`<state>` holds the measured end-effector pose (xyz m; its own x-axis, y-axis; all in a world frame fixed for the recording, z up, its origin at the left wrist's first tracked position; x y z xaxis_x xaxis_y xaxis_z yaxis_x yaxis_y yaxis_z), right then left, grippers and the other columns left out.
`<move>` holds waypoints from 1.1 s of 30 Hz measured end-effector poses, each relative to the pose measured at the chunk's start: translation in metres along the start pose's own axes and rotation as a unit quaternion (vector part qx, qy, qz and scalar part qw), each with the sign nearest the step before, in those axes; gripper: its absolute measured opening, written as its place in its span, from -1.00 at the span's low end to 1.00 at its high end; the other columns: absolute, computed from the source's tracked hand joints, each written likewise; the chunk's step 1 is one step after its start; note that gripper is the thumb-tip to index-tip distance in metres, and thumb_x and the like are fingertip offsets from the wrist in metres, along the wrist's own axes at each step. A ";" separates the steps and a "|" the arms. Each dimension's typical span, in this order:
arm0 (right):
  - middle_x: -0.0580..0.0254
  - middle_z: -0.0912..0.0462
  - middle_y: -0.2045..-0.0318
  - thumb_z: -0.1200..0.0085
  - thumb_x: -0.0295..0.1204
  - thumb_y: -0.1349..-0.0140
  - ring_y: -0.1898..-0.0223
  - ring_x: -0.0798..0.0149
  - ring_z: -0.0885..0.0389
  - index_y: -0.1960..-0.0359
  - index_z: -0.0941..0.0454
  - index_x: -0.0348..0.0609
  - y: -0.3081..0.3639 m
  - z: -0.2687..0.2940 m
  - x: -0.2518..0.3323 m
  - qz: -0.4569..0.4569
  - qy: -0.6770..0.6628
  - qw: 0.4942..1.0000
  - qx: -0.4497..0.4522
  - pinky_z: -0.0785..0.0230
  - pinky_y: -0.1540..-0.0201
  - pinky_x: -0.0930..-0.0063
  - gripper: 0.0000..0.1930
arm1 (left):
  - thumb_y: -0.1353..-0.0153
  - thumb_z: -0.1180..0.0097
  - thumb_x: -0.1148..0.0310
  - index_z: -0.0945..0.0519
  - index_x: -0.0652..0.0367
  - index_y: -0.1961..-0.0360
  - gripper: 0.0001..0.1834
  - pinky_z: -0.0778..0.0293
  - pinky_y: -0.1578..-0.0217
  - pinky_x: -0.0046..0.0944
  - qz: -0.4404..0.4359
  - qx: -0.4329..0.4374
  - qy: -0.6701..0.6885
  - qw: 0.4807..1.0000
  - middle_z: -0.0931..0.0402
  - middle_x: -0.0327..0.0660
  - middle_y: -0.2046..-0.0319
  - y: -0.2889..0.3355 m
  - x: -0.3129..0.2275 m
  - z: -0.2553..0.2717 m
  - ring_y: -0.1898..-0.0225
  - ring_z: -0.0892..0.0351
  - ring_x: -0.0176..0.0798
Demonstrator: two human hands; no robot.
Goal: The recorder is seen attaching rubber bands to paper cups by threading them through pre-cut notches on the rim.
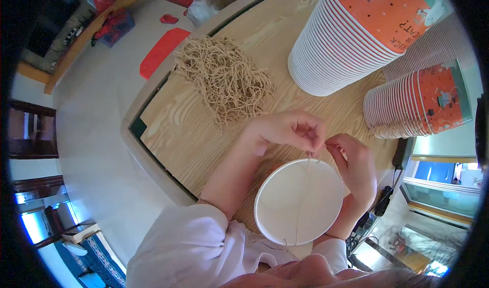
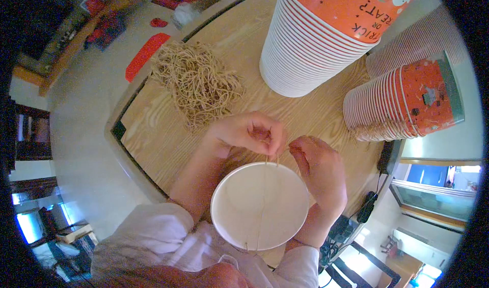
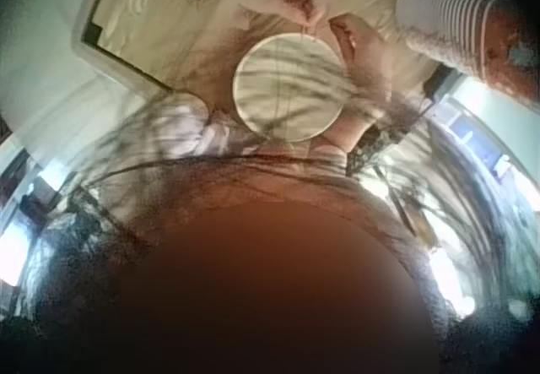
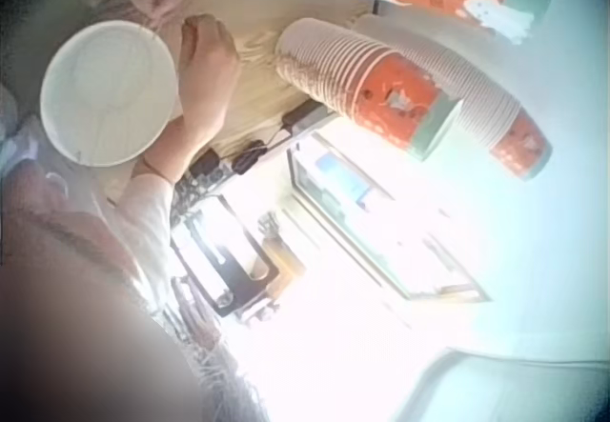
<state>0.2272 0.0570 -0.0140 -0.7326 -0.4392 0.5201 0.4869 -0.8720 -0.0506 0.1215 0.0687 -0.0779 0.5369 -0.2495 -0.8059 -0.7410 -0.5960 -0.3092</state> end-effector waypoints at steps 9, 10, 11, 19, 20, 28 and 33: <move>0.13 -0.63 0.39 -0.18 -0.49 -0.09 0.35 0.02 -0.61 0.37 -0.58 -0.17 0.004 0.004 0.012 -0.012 0.020 0.999 -0.025 -0.46 0.32 0.23 -0.92 | -0.12 -0.23 0.31 -0.66 0.20 0.45 -0.83 -0.39 0.23 -0.26 -0.028 0.029 -0.009 0.999 -0.55 -0.15 0.41 -0.001 0.030 0.031 0.29 -0.50 -0.24; 0.13 -0.63 0.39 -0.19 -0.49 -0.08 0.36 0.02 -0.61 0.38 -0.59 -0.18 0.005 0.004 0.011 -0.018 0.024 0.999 -0.026 -0.46 0.32 0.24 -0.92 | -0.10 -0.17 0.44 -0.67 0.25 0.38 -0.89 -0.42 0.18 -0.30 -0.020 0.047 -0.036 0.998 -0.57 -0.16 0.36 -0.004 0.032 0.029 0.24 -0.54 -0.28; 0.13 -0.63 0.39 -0.19 -0.49 -0.08 0.36 0.02 -0.61 0.38 -0.59 -0.18 0.004 0.005 0.010 -0.020 0.028 0.999 -0.024 -0.46 0.32 0.24 -0.92 | -0.08 -0.11 0.56 -0.67 0.30 0.31 -0.85 -0.45 0.13 -0.35 -0.013 0.066 -0.063 0.996 -0.60 -0.17 0.31 -0.007 0.035 0.027 0.20 -0.57 -0.32; 0.09 -0.61 0.45 -0.18 -0.63 -0.05 0.41 0.09 -0.63 0.36 -0.59 -0.27 -0.001 -0.001 0.012 -0.011 0.041 0.999 -0.017 -0.45 0.36 0.36 -0.90 | -0.14 -0.10 0.59 -0.68 0.29 0.20 -0.79 -0.45 0.06 -0.38 0.017 0.125 -0.053 0.991 -0.63 -0.15 0.22 -0.011 0.044 0.015 0.13 -0.58 -0.32; 0.09 -0.61 0.45 -0.18 -0.63 -0.05 0.41 0.09 -0.63 0.36 -0.59 -0.27 -0.002 -0.001 0.013 -0.010 0.043 0.999 -0.015 -0.45 0.36 0.36 -0.90 | -0.15 -0.10 0.60 -0.68 0.28 0.17 -0.77 -0.44 0.07 -0.39 0.007 0.124 -0.054 0.991 -0.63 -0.15 0.22 -0.011 0.043 0.015 0.13 -0.58 -0.34; 0.14 -0.60 0.46 -0.20 -0.56 -0.04 0.41 0.05 -0.60 0.41 -0.57 -0.19 0.000 0.005 0.004 -0.030 0.044 0.998 -0.043 -0.44 0.36 0.23 -0.92 | -0.14 -0.24 0.42 -0.72 0.21 0.21 -0.80 -0.36 0.28 -0.40 0.017 0.080 -0.025 0.996 -0.54 -0.24 0.40 -0.012 0.035 0.018 0.29 -0.47 -0.35; 0.14 -0.59 0.46 -0.20 -0.55 -0.05 0.41 0.05 -0.59 0.40 -0.57 -0.18 0.001 0.003 0.002 -0.042 0.033 0.997 -0.050 -0.43 0.38 0.24 -0.92 | -0.12 -0.25 0.44 -0.72 0.20 0.20 -0.80 -0.33 0.32 -0.42 0.026 0.090 -0.025 0.995 -0.51 -0.26 0.44 -0.012 0.045 0.017 0.32 -0.43 -0.38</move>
<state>0.2277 0.0554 -0.0102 -0.8001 -0.3742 0.4689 0.3754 -0.9220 -0.0951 0.1474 0.0773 -0.1185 0.4789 -0.2360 -0.8455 -0.8297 -0.4362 -0.3482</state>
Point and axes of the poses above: each hand's wrist, its own y-axis away from the middle knuckle, its own z-axis out of the back of the hand, x = y × z, the point moved 8 cm from there along -y, towards the middle knuckle
